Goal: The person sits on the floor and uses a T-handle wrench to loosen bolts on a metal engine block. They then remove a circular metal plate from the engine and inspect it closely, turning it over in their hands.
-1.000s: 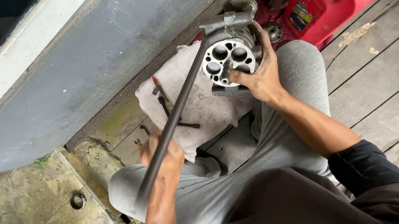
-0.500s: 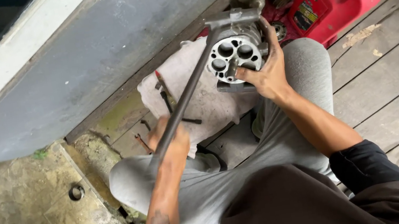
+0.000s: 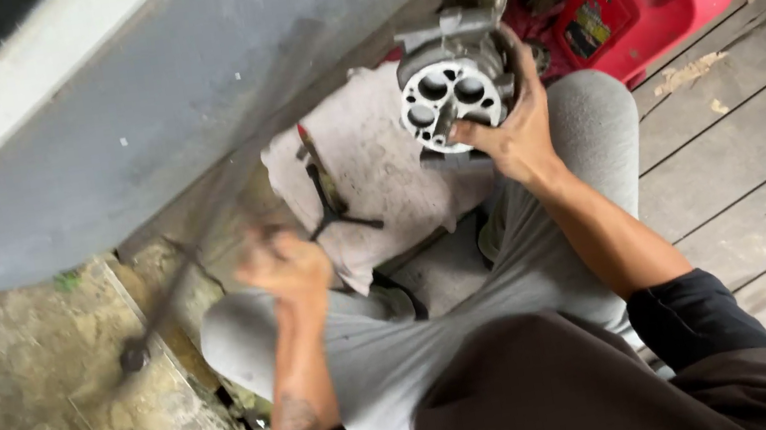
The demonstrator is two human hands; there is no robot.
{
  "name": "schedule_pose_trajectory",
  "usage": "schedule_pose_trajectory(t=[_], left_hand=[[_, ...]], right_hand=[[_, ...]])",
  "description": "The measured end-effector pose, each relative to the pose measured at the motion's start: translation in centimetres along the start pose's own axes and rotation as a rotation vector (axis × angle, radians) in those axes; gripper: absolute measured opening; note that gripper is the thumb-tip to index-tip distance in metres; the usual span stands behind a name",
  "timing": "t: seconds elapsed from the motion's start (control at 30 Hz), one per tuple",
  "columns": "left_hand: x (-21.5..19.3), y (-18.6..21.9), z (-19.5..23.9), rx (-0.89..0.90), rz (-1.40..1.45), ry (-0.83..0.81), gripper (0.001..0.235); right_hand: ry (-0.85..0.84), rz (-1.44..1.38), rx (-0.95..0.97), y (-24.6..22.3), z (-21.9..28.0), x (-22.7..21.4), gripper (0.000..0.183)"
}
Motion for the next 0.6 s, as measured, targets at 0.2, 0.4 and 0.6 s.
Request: schedule_pose_trajectory(t=[0.2,0.4,0.6], left_hand=[[-9.9,-5.8,-8.8,-0.07,-0.046,0.146,0.042],[-6.7,-26.3,3.0,-0.687,-0.025,-0.31,0.05],[-0.8,-41.0,25.7,-1.117,-0.396,-0.298,0.068]], right_hand=[[-0.204,0.032,0.071,-0.8,0.4,0.4,0.102],[-0.273,0.147,-0.037,-3.2,1.2,1.3,0.093],[-0.302,0.308,-0.247,-4.7,1.4,3.4,0.101]])
Point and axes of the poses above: each hand's wrist, its own z-axis away from the middle knuckle, its own x-axis out of the palm, y = z × x, the point moved 10 cm from there along -z, towards the middle knuckle, and after that the axes turned 8 degrees about y, right-handed, at the moved point
